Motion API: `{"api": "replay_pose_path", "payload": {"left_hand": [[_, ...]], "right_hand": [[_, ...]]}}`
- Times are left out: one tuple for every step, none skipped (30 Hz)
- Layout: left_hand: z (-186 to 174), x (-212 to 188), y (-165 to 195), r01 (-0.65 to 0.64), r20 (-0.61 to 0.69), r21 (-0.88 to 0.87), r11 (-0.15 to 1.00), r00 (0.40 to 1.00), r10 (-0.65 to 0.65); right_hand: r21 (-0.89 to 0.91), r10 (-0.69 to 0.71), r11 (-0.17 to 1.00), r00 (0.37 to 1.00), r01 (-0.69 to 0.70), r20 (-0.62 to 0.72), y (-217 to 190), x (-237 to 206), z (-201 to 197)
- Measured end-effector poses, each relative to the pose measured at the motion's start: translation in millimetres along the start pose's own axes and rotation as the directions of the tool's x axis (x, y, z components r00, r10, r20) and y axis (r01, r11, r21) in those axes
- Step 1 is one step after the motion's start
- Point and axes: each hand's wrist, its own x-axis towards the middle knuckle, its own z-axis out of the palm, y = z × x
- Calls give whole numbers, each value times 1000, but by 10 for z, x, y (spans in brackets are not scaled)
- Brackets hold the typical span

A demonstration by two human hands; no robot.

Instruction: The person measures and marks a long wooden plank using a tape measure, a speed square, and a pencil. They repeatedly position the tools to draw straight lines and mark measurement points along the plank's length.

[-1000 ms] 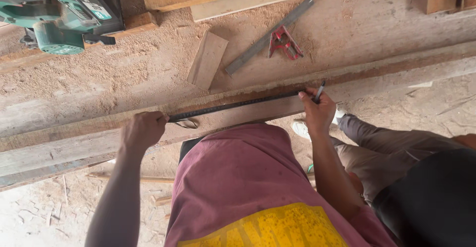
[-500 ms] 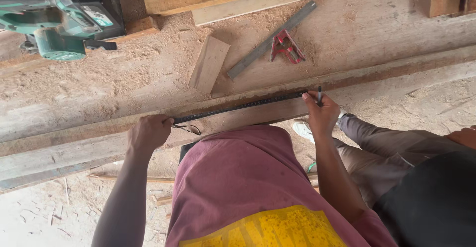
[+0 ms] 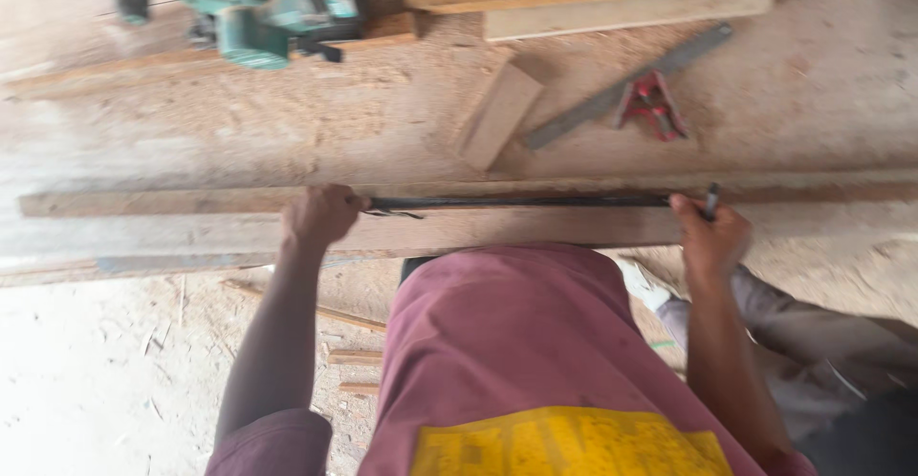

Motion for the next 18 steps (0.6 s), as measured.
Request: {"api": "replay_pose_path", "payload": {"left_hand": [[-44, 55, -197, 25, 1, 28, 999, 1000, -25], [-74, 101, -396, 51, 4, 55, 997, 999, -51], [-97, 159, -579, 86, 34, 66, 994, 996, -88], [-119, 230, -755, 117, 65, 78, 990, 990, -122], [-124, 285, -928, 142, 97, 91, 986, 984, -151], [-130, 339, -1101, 161, 117, 85, 983, 978, -170], [-134, 396, -1264, 174, 138, 82, 981, 973, -184], [-118, 444, -1419, 185, 162, 78, 980, 967, -195], [-107, 495, -1575, 175, 147, 78, 982, 972, -185], [-87, 541, -1723, 162, 133, 79, 984, 976, -172], [-44, 580, -1851, 149, 123, 76, 986, 980, -158], [-7, 622, -1980, 147, 103, 52, 988, 983, -152], [16, 662, -2117, 147, 78, 29, 989, 986, -149], [16, 705, -2263, 147, 51, 5, 989, 988, -148], [11, 752, -2394, 112, 39, -24, 993, 993, -111], [13, 799, -2507, 79, 34, -49, 996, 996, -77], [13, 832, -2618, 46, 33, -74, 996, 998, -44], [10, 866, -2714, 70, 66, -74, 995, 996, -65]], "right_hand": [[65, 23, 998, 1000, -24, 18, 1, 3, -9], [126, 47, 991, 998, -52, 41, -5, 1, -10], [114, 43, 992, 999, -46, 32, -16, -7, -8], [101, 39, 994, 999, -41, 21, -30, -17, -1], [86, 35, 996, 999, -36, 5, -47, -31, 6], [118, 38, 992, 999, -40, 13, -65, -43, 15], [148, 43, 988, 999, -45, 17, -81, -56, 25], [175, 50, 983, 999, -52, 20, -95, -68, 32], [193, 56, 979, 998, -58, 19, -107, -75, 40], [210, 62, 976, 998, -65, 18, -116, -83, 48], [222, 68, 973, 998, -70, 17, -122, -88, 50], [208, 62, 976, 998, -62, 7, -130, -90, 57], [198, 53, 979, 999, -52, 0, -136, -97, 58], [191, 42, 981, 999, -40, -8, -147, -98, 66], [194, 28, 981, 1000, -26, -7, -162, -103, 72], [195, 20, 981, 1000, -20, -2, -182, -116, 71], [190, 17, 982, 1000, -18, 5, -208, -134, 72], [208, 28, 978, 999, -32, 22, -246, -149, 74]]}}
